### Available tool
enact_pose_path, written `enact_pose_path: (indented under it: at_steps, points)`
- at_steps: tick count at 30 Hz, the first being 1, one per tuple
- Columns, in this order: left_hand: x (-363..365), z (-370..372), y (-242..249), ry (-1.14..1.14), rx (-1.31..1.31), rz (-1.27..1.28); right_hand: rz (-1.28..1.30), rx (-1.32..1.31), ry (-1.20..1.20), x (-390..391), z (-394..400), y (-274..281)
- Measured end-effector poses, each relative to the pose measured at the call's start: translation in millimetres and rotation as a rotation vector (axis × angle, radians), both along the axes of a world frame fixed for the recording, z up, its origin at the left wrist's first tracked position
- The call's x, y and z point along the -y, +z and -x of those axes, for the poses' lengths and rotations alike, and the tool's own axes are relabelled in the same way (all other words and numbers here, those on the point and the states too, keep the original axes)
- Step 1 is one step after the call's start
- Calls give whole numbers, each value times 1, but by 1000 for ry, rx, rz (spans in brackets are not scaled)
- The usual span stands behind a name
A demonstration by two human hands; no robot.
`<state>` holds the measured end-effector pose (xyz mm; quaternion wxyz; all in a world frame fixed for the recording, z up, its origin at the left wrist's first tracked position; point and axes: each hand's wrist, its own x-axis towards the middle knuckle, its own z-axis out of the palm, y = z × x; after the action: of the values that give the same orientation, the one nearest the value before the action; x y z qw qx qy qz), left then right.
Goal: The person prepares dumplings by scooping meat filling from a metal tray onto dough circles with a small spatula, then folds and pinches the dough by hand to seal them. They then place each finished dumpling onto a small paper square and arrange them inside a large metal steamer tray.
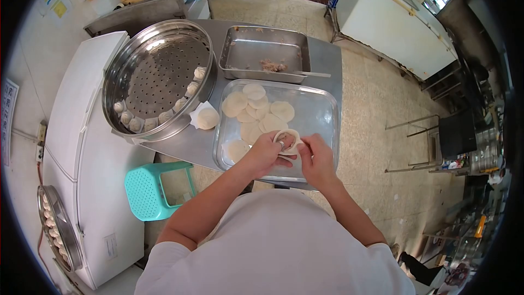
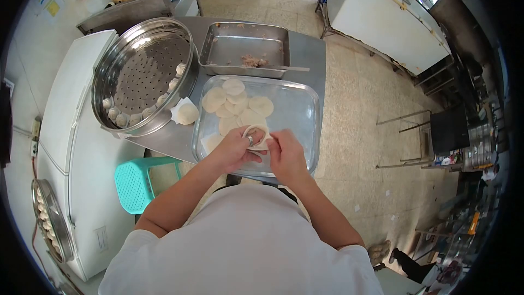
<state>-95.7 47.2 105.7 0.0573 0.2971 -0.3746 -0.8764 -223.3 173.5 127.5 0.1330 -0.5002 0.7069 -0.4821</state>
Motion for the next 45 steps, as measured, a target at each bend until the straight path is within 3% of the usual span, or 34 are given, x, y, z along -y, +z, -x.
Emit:
enact_pose_path:
  at_steps: [4, 10, 13, 16, 19, 25, 34, 37, 40, 45]
  points:
    - [4, -4, 8, -96, 20, 149, 0, 1, 107, 2, 8, 6]
    - [10, -4, 2, -185, 29, 221, -63, -274, 182, -7, 16, -2]
    - [12, -5, 8, -228, 55, 266, -132, -157, 201, -9, 15, 5]
    - [17, -6, 3, -337, 52, 380, -46, -11, 164, -4, 5, 16]
    - [17, -5, 5, -429, 61, 450, -121, -144, 260, -6, 11, 15]
    - [22, -8, 11, -201, 55, 59, -78, -325, 194, -7, 17, 0]
    - [16, -6, 7, -261, 125, 472, -72, -180, 156, -4, 1, 17]
    - [15, -4, 11, -280, 131, 467, -117, -278, 221, -3, 8, 12]
    - [18, -3, 8, -152, 138, 320, -101, -264, 136, -1, 10, 5]
    - [16, -5, 4, -159, 170, 450, -82, -177, 85, -2, 0, -1]
